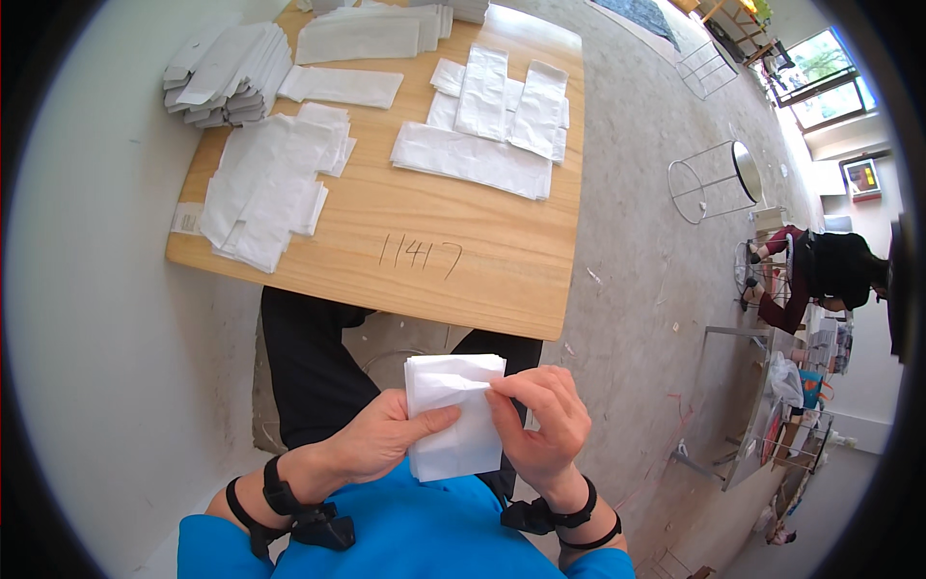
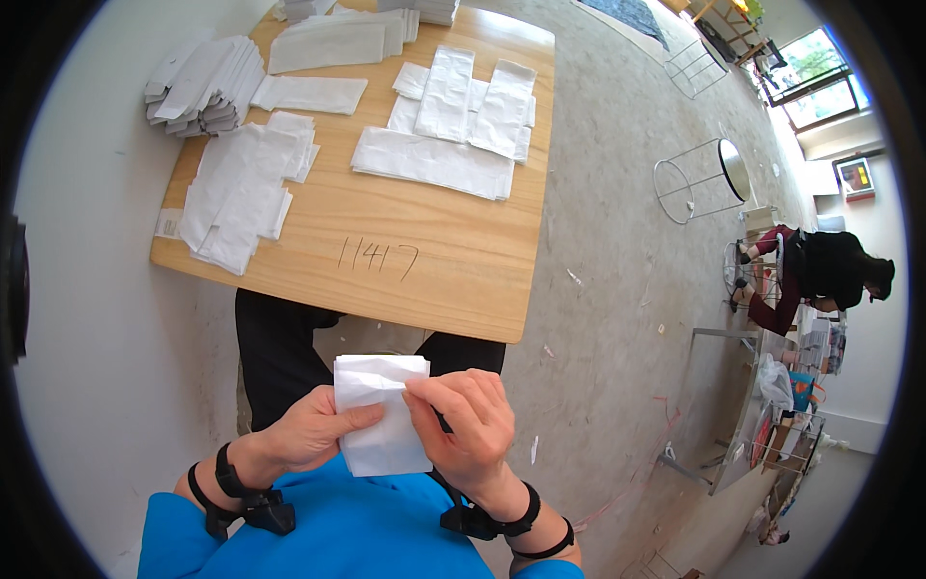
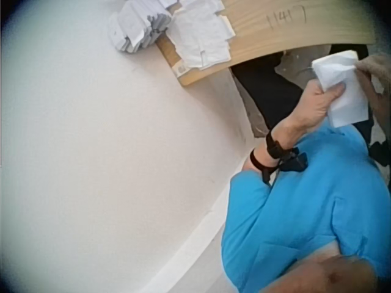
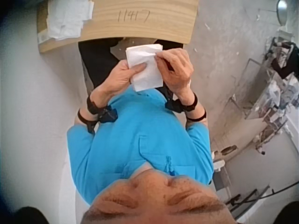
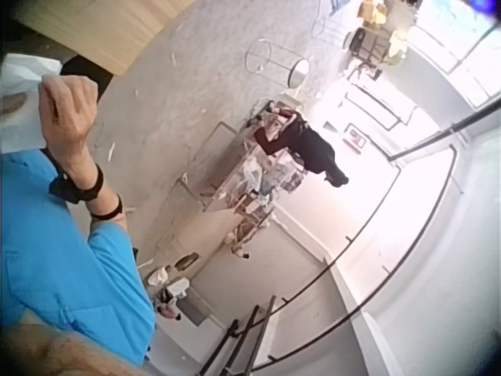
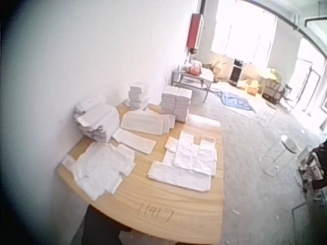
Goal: Folding white plastic bags and stacking them on a table.
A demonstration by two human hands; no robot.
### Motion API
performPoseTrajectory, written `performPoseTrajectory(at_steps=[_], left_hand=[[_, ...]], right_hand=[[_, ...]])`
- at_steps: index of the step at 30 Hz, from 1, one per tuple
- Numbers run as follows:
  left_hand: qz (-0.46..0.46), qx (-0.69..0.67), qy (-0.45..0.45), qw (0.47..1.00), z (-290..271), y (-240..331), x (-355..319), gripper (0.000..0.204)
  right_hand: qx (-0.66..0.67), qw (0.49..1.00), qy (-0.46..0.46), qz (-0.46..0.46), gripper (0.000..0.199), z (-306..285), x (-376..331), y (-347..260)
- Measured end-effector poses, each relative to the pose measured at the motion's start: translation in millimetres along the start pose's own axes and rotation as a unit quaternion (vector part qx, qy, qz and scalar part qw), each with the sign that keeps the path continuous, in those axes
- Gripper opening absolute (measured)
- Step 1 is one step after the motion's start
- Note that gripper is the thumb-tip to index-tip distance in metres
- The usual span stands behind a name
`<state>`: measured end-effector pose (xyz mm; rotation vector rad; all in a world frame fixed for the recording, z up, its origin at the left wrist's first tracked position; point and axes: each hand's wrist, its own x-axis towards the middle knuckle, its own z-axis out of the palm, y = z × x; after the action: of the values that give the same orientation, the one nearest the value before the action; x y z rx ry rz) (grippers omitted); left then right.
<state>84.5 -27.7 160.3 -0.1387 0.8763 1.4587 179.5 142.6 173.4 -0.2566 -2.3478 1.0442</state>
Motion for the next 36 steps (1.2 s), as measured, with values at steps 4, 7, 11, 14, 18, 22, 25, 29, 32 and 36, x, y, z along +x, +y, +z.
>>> performPoseTrajectory(at_steps=[4,7,11,14,18,22,25,29,32,36], left_hand=[[0.005,0.006,0.0,1.0,0,0,0,0.033],[0.007,0.003,-0.003,1.0,-1,-1,0,0.033],[0.014,0.018,-0.004,1.0,-6,-4,0,0.034],[0.017,0.034,-0.003,0.999,-5,-4,2,0.035],[0.021,0.051,0.005,0.998,-6,-6,2,0.036],[0.023,0.094,0.011,0.995,-7,-5,2,0.034],[0.04,0.125,0.008,0.991,-13,-8,3,0.031],[0.08,0.083,-0.027,0.993,-16,-11,3,0.027],[0.082,0.1,-0.015,0.991,-16,-10,4,0.027],[0.089,0.117,-0.024,0.989,-15,-8,5,0.027]], right_hand=[[-0.03,0.999,-0.001,-0.029,0.027,3,3,-1],[-0.048,0.996,-0.007,-0.072,0.025,2,4,3],[-0.076,0.989,-0.026,-0.121,0.024,-1,6,-1],[0.054,0.993,-0.077,-0.067,0.026,-4,-4,3],[-0.066,0.997,-0.032,0.037,0.025,2,17,-9],[-0.09,0.99,-0.078,-0.073,0.021,0,8,5],[-0.1,0.986,-0.064,-0.113,0.021,-3,0,-2],[-0.109,0.976,-0.076,-0.17,0.016,-8,-16,0],[-0.089,0.98,-0.087,-0.157,0.018,-9,-19,1],[-0.031,0.987,-0.074,-0.139,0.026,-6,-15,8]])
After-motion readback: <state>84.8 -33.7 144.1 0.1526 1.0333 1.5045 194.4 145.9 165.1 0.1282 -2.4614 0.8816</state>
